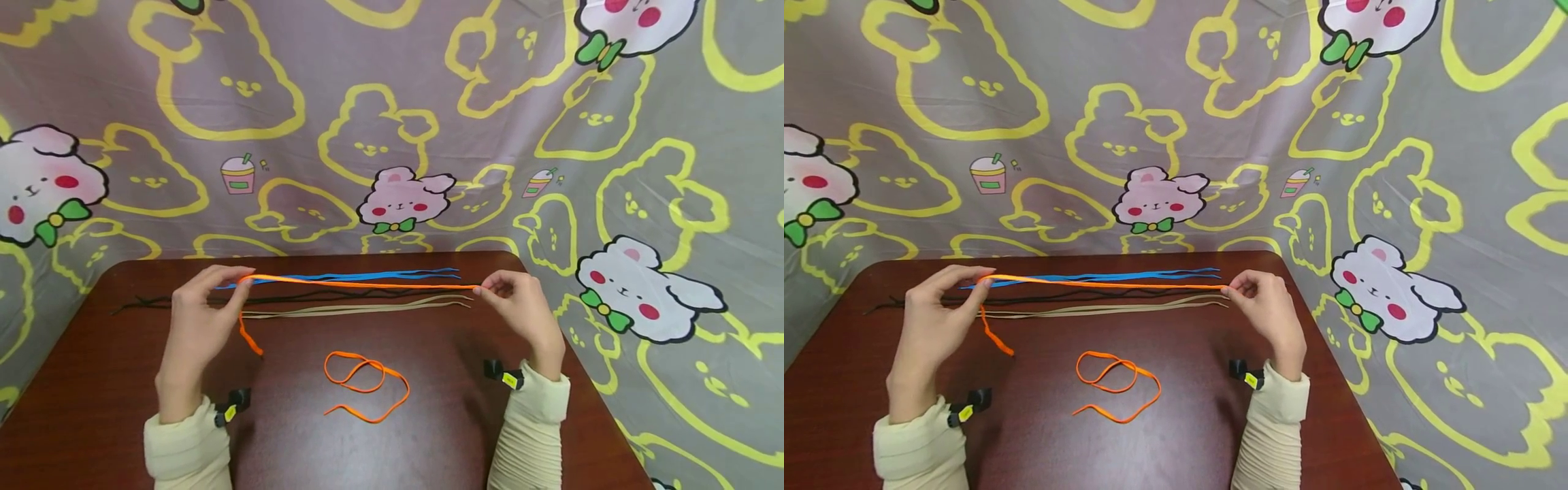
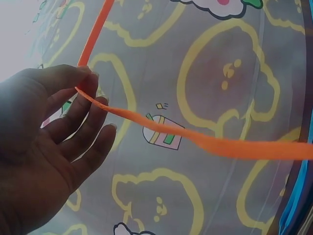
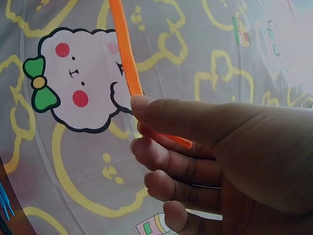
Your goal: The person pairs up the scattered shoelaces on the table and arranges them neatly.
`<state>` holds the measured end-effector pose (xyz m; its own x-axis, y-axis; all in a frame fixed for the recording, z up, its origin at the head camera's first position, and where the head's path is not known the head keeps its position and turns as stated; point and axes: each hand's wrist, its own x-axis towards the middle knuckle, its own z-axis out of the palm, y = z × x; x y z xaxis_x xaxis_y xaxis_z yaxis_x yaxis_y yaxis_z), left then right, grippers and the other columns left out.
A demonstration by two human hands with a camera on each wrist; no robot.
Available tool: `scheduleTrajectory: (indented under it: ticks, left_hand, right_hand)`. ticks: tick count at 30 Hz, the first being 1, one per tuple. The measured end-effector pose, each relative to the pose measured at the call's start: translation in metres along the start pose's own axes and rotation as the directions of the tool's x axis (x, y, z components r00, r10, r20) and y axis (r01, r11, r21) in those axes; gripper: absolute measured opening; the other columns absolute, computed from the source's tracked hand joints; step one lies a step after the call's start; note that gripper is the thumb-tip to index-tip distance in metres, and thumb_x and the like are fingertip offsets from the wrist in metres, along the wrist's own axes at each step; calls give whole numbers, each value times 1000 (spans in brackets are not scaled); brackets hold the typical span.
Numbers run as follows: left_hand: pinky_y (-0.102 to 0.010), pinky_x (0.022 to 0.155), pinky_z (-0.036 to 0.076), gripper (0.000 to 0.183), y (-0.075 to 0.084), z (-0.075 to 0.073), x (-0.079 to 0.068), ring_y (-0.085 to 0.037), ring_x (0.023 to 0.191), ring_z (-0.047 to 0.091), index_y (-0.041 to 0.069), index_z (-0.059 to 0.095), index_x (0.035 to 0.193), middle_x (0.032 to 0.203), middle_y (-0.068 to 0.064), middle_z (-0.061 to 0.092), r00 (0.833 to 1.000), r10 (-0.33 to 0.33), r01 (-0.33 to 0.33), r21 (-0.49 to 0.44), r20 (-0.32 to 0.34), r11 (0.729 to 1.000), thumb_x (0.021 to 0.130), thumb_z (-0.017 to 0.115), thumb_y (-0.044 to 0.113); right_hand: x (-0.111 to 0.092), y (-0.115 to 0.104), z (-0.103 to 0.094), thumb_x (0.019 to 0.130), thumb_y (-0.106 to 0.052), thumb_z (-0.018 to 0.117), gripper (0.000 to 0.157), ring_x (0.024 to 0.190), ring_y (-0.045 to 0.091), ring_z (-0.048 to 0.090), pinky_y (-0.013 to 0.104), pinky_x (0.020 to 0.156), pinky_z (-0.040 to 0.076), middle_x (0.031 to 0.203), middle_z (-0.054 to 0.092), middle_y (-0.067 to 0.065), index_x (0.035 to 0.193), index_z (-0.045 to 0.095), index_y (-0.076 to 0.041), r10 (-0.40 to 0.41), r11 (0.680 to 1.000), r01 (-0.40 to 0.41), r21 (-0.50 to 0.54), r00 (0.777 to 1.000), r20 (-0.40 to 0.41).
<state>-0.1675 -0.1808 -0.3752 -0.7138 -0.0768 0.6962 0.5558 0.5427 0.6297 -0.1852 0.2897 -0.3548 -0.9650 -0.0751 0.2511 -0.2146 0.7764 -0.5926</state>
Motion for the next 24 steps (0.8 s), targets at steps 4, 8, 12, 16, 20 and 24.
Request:
scheduleTrajectory:
  ticks: [4,8,12,16,20,24]
  left_hand:
    - [-9,78,41,18,-3,-3,0,11,87,57,-1,77,103,93,-11,72,1000,-13,13,2,-26,1000,87,73,-9]
    - [-10,81,40,18,-7,-4,1,11,88,55,-1,77,103,92,-13,72,998,-20,20,6,-56,1000,87,72,-9]
    - [-10,80,39,17,-10,-4,1,10,86,55,-1,77,103,92,-15,72,996,-29,31,12,-86,999,88,72,-6]
    - [-10,74,39,16,-13,-5,1,9,81,54,1,78,102,93,-13,72,994,-36,39,27,-106,999,88,73,-5]
    - [-9,75,38,17,-16,-8,0,9,82,53,1,78,103,93,-4,70,994,-42,46,45,-100,998,88,73,-5]
    - [-7,71,38,19,-21,-14,-5,11,81,54,2,78,104,95,15,65,995,-62,67,57,-79,996,88,74,-5]
  right_hand:
    - [2,1,1,92,-16,77,10,69,21,59,27,62,47,81,70,6,91,74,-6,-18,1000,17,-8,1000,-17]
    - [3,5,1,94,-8,73,5,72,19,61,24,67,48,85,72,7,96,76,-5,-30,999,29,-24,999,-42]
    - [3,7,-3,95,-7,71,7,75,19,63,23,70,49,87,73,9,99,76,-5,-18,999,17,-29,999,-51]
    - [1,5,-6,94,-9,73,6,74,20,63,24,68,50,87,73,10,97,76,-6,-14,999,12,-34,998,-64]
    - [-1,4,-5,92,-13,75,6,69,20,61,26,63,49,83,73,8,94,75,-7,-14,999,12,-32,997,-69]
    - [-1,5,-2,91,-16,78,9,67,19,61,27,61,49,79,71,4,91,74,-8,-2,1000,0,-30,998,-70]
